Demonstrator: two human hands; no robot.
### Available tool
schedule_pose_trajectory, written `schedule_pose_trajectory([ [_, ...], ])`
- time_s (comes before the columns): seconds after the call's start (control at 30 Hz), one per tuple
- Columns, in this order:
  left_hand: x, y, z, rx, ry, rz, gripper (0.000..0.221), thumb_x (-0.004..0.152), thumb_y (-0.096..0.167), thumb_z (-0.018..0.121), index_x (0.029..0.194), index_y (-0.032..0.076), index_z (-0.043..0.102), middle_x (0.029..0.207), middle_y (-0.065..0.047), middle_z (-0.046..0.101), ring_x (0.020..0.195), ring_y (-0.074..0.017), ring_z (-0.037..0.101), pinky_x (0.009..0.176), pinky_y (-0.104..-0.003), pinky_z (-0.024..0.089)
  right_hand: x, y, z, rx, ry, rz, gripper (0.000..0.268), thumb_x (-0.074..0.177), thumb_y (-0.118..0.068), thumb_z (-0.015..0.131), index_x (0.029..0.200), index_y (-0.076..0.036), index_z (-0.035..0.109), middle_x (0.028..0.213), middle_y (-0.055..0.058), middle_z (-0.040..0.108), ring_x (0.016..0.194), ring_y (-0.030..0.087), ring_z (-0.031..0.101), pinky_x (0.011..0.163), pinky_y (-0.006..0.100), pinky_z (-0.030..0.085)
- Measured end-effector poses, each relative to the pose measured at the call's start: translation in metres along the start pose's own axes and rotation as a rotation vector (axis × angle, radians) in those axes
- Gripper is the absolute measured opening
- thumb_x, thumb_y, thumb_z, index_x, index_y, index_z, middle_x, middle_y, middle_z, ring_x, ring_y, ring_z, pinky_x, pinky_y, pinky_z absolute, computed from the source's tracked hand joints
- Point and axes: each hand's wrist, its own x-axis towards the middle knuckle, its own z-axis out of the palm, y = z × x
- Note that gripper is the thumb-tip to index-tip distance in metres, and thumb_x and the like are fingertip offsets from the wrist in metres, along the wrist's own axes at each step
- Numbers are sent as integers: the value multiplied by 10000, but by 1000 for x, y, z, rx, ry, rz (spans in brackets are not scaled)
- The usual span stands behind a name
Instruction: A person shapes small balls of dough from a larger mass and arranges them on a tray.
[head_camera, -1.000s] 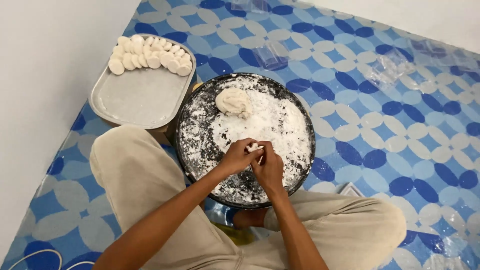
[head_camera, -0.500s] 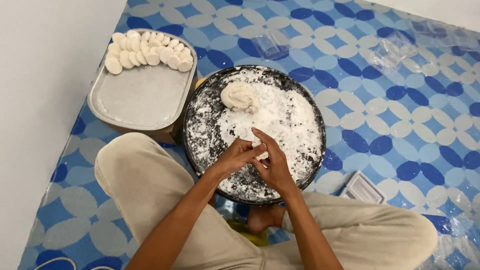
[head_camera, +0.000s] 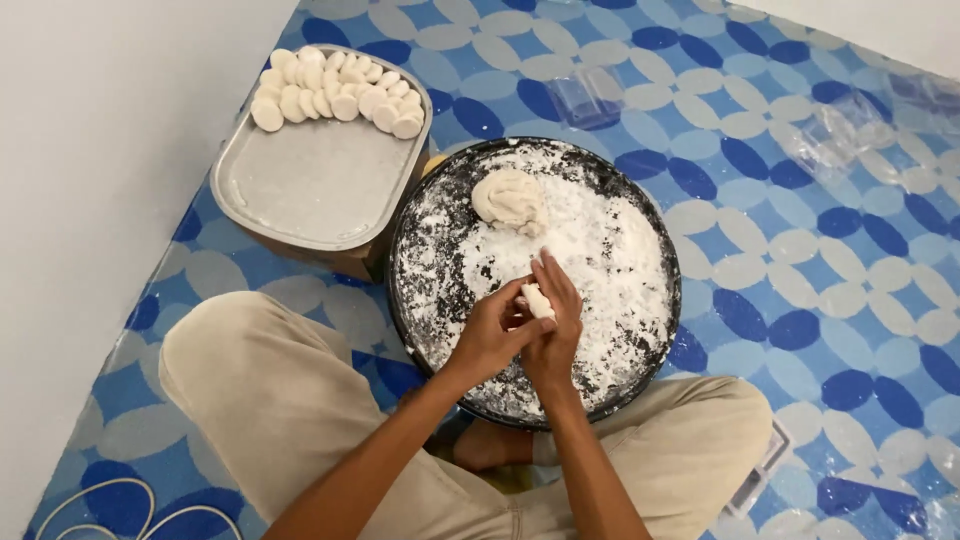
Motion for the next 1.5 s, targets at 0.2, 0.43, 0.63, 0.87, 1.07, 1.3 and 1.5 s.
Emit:
schedule_pose_trajectory([
  [0.2, 5, 18, -36, 121, -39, 62, 319, 984, 96, 649, 1264, -55, 647, 1048, -262, 742, 966, -389, 733, 811, -479, 606, 13, -43, 1, 169, -350, 52, 894, 808, 151, 534, 1591, 5, 130, 1607, 289, 254, 1447, 489, 317, 1170, 603, 327],
  [0.43, 19, -15, -72, 136, -133, 27, 235, 1027, 112, 595, 1203, -15, 687, 921, -201, 771, 836, -195, 707, 734, -388, 583, 26, -28, -3, 133, -493, 31, 711, 905, 8, 614, 1547, -17, 309, 1528, 249, 405, 1370, 487, 451, 1102, 618, 391],
  [0.63, 21, -22, -60, -14, -200, -54, 219, 1050, 156, 549, 1092, 14, 710, 721, -123, 736, 593, -89, 571, 576, -257, 459, 9, 4, 6, 73, -375, -31, 594, 845, 57, 689, 1416, -6, 536, 1369, 222, 615, 1219, 412, 620, 1032, 552, 465],
  [0.87, 11, -1, -50, 221, -213, 7, 281, 974, 233, 617, 1084, -25, 628, 808, -250, 707, 696, -277, 660, 612, -399, 545, -2, -11, 16, 4, -205, 144, 390, 927, 17, 615, 1311, -45, 604, 1325, 175, 665, 1187, 395, 641, 976, 543, 488],
  [1.07, 14, 25, -52, 494, -202, 67, 297, 1027, 212, 522, 1042, -65, 626, 582, -206, 647, 455, -238, 599, 465, -319, 460, 11, -34, 9, 116, -437, 211, 564, 986, 22, 336, 1522, 52, 162, 1516, 302, 386, 1413, 509, 346, 1165, 672, 253],
  [1.3, 8, 26, -55, 725, -306, -11, 364, 1084, 172, 403, 1105, -115, 627, 586, -204, 666, 406, -237, 585, 472, -339, 482, 11, -40, -20, 66, -672, 275, 649, 973, 26, 499, 1585, -32, 290, 1069, 227, 706, 1169, 465, 608, 1051, 632, 402],
  [1.5, 0, 52, -49, 658, -247, 12, 276, 962, 161, 582, 1017, -92, 679, 563, -214, 644, 418, -313, 596, 466, -391, 461, -16, 2, 3, 96, -301, 290, 531, 821, -8, 771, 1320, -175, 704, 919, 108, 802, 931, 278, 763, 885, 411, 553],
])
